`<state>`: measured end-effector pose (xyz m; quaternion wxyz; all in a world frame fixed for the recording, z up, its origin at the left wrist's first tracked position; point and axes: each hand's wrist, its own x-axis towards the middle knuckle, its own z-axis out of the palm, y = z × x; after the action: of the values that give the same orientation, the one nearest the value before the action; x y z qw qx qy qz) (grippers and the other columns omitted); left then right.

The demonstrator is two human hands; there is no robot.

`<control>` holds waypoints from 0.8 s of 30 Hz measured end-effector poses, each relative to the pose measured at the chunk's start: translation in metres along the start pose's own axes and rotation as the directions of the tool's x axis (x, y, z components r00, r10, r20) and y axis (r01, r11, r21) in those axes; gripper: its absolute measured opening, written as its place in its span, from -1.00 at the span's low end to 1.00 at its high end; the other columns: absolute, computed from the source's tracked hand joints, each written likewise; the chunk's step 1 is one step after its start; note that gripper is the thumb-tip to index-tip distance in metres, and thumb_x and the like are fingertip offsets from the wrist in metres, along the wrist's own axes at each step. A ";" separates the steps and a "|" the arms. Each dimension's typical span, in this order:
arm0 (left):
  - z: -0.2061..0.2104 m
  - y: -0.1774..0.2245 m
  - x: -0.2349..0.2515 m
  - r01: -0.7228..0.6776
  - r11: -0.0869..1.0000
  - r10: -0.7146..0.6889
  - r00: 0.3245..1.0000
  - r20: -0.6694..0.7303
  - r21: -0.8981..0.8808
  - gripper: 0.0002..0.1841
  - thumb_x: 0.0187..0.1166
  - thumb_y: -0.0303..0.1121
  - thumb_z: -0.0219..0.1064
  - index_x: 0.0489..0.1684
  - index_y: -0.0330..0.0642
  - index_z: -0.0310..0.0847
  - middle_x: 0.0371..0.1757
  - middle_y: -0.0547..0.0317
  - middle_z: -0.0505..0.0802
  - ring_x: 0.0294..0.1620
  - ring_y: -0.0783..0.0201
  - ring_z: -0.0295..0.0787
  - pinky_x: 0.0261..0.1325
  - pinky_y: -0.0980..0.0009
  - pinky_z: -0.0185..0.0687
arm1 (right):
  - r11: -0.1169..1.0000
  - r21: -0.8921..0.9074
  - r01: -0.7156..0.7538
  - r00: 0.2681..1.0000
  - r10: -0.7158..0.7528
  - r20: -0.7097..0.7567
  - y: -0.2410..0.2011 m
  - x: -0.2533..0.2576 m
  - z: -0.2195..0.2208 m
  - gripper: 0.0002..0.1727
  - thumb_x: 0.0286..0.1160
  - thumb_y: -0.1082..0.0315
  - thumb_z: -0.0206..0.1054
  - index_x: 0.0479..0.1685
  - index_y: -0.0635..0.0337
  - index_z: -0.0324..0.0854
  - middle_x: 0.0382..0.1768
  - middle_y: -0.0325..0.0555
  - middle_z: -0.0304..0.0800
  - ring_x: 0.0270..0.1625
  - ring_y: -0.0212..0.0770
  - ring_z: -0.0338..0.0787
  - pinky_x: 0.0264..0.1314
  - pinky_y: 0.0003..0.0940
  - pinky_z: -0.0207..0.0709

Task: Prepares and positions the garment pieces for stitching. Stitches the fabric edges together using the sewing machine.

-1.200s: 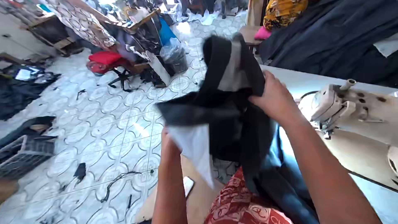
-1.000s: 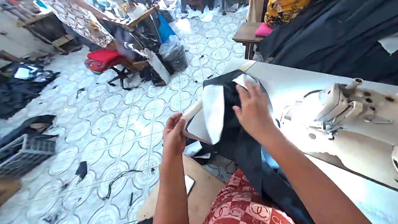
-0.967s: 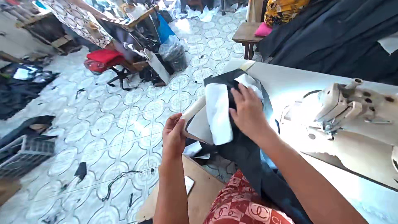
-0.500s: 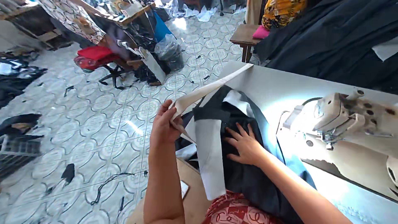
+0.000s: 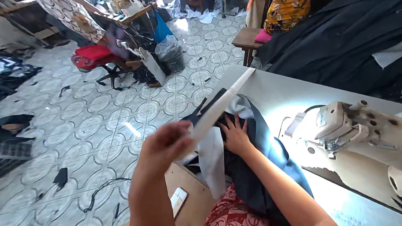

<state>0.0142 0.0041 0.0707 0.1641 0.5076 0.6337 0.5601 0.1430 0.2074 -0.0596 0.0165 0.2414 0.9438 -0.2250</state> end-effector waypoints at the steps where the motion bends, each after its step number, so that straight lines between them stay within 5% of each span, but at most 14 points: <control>1: 0.013 0.012 -0.010 -0.086 0.993 0.092 0.993 0.073 -0.078 -0.74 0.57 -0.16 0.47 0.17 0.15 0.79 -0.08 0.60 0.92 -0.23 0.69 0.80 -0.15 0.70 0.76 | 1.000 0.009 0.003 1.000 -0.003 0.000 0.002 0.008 -0.003 -0.19 0.56 -0.20 0.26 0.86 -0.32 0.20 0.92 0.00 -0.08 0.92 0.40 -0.42 0.59 0.82 -0.61; 4: 0.067 0.001 -0.028 -0.108 0.988 0.079 0.968 0.240 0.110 -0.72 0.66 -0.23 0.38 0.26 -0.01 0.74 0.02 0.28 0.90 -0.20 0.52 0.81 -0.14 0.57 0.77 | 0.995 0.078 0.066 0.991 -0.056 -0.124 0.015 0.031 0.007 -0.25 0.55 0.05 0.37 0.81 -0.25 0.31 0.90 0.06 -0.02 0.92 0.41 -0.28 0.71 0.70 -0.46; 5: 0.084 -0.017 -0.030 -0.047 0.954 -0.033 0.966 0.256 0.297 -0.60 0.64 -0.24 0.39 0.42 -0.07 0.66 0.21 0.11 0.86 0.03 0.31 0.86 0.06 0.35 0.83 | 0.992 0.089 0.087 0.988 -0.075 -0.135 0.017 0.032 0.004 -0.22 0.52 0.08 0.43 0.82 -0.19 0.30 0.90 0.13 -0.02 0.90 0.42 -0.20 0.76 0.59 -0.24; 7: 0.110 -0.067 -0.033 0.041 0.854 -0.176 0.960 0.216 0.518 -0.44 0.61 -0.29 0.38 0.63 -0.21 0.47 0.59 -0.23 0.61 0.55 -0.15 0.61 0.52 -0.08 0.56 | 0.992 0.094 0.088 0.991 -0.078 -0.106 0.014 0.010 -0.015 -0.25 0.60 0.16 0.36 0.83 -0.01 0.26 0.89 0.20 -0.02 0.91 0.32 -0.09 0.85 0.38 -0.14; 10: 0.124 -0.113 -0.038 -0.042 0.719 -0.058 0.991 0.119 0.694 -0.51 0.62 -0.29 0.30 0.52 -0.27 0.59 0.48 -0.29 0.70 0.46 -0.34 0.65 0.40 -0.28 0.56 | 0.997 0.079 -0.005 0.997 0.011 -0.076 0.006 -0.075 -0.051 -0.51 0.76 0.15 0.20 0.57 0.16 0.56 0.78 0.11 0.28 0.86 0.19 0.16 0.85 0.20 0.03; 11: 0.125 -0.114 -0.038 -0.062 0.700 -0.033 0.992 0.119 0.711 -0.53 0.64 -0.29 0.27 0.50 -0.27 0.60 0.47 -0.29 0.71 0.45 -0.35 0.66 0.40 -0.29 0.56 | 0.997 0.076 -0.031 0.985 0.043 -0.165 0.006 -0.113 -0.053 -0.57 0.76 0.13 0.18 0.43 0.13 0.68 0.58 0.05 0.58 0.66 0.09 0.51 0.71 0.09 0.34; 12: 0.126 -0.113 -0.038 -0.071 0.690 -0.022 0.993 0.118 0.720 -0.54 0.65 -0.32 0.26 0.50 -0.27 0.60 0.49 -0.32 0.69 0.46 -0.38 0.64 0.40 -0.32 0.55 | 0.995 0.076 -0.058 0.956 0.077 -0.282 0.006 -0.148 -0.048 -0.62 0.73 0.10 0.20 0.19 0.14 0.77 0.21 0.00 0.83 0.28 0.00 0.81 0.35 -0.04 0.67; 14: 0.133 -0.107 -0.039 -0.075 0.676 0.016 0.996 0.088 0.733 -0.54 0.63 -0.39 0.25 0.52 -0.22 0.60 0.56 -0.44 0.58 0.55 -0.53 0.49 0.45 -0.44 0.43 | 0.983 0.115 -0.144 0.915 0.176 -0.363 0.003 -0.201 -0.033 -0.51 0.69 -0.09 0.21 -0.14 0.19 0.77 -0.33 -0.06 0.81 -0.33 -0.10 0.85 -0.30 -0.14 0.75; 15: 0.138 -0.103 -0.041 -0.087 0.680 0.059 0.996 0.064 0.728 -0.57 0.62 -0.40 0.25 0.47 -0.17 0.64 0.57 -0.43 0.58 0.59 -0.55 0.42 0.49 -0.47 0.36 | 0.972 0.121 -0.203 0.910 0.233 -0.343 -0.001 -0.217 -0.021 -0.40 0.64 -0.23 0.21 -0.20 0.21 0.76 -0.43 -0.06 0.78 -0.42 -0.09 0.82 -0.42 -0.10 0.72; 17: 0.154 -0.093 -0.052 -0.128 0.702 0.150 0.988 0.030 0.700 -0.70 0.65 -0.35 0.26 0.26 -0.08 0.78 0.44 -0.30 0.71 0.53 -0.44 0.52 0.45 -0.36 0.43 | 0.953 0.091 -0.289 0.909 0.303 -0.286 -0.009 -0.230 0.011 -0.22 0.44 -0.42 0.24 -0.23 0.27 0.75 -0.41 0.03 0.80 -0.38 0.03 0.86 -0.43 0.03 0.71; 20: 0.172 -0.086 -0.069 -0.158 0.771 0.205 0.979 -0.005 0.617 -0.80 0.62 -0.42 0.25 -0.02 -0.16 0.82 0.20 -0.23 0.81 0.33 -0.27 0.70 0.39 -0.11 0.60 | 0.971 0.040 -0.236 0.888 0.233 -0.397 -0.010 -0.228 0.047 -0.47 0.42 -0.11 0.41 -0.19 0.27 0.82 -0.32 0.03 0.88 -0.28 0.04 0.92 -0.34 -0.02 0.76; 24: 0.167 -0.092 -0.079 -0.112 0.845 0.096 0.994 0.058 0.523 -0.71 0.60 -0.42 0.27 0.16 -0.42 0.67 0.22 -0.32 0.79 0.33 -0.20 0.74 0.41 0.02 0.65 | 0.907 0.369 -0.202 0.812 0.366 -0.454 0.007 -0.248 0.009 -0.62 0.62 0.14 0.33 0.00 0.34 0.75 -0.14 0.02 0.87 -0.05 -0.13 0.90 0.06 -0.14 0.79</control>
<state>0.1359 0.0425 -0.0917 -0.0021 0.5750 0.7317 0.3660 0.3647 0.0978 -0.0361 -0.2391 0.4318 0.8201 -0.2895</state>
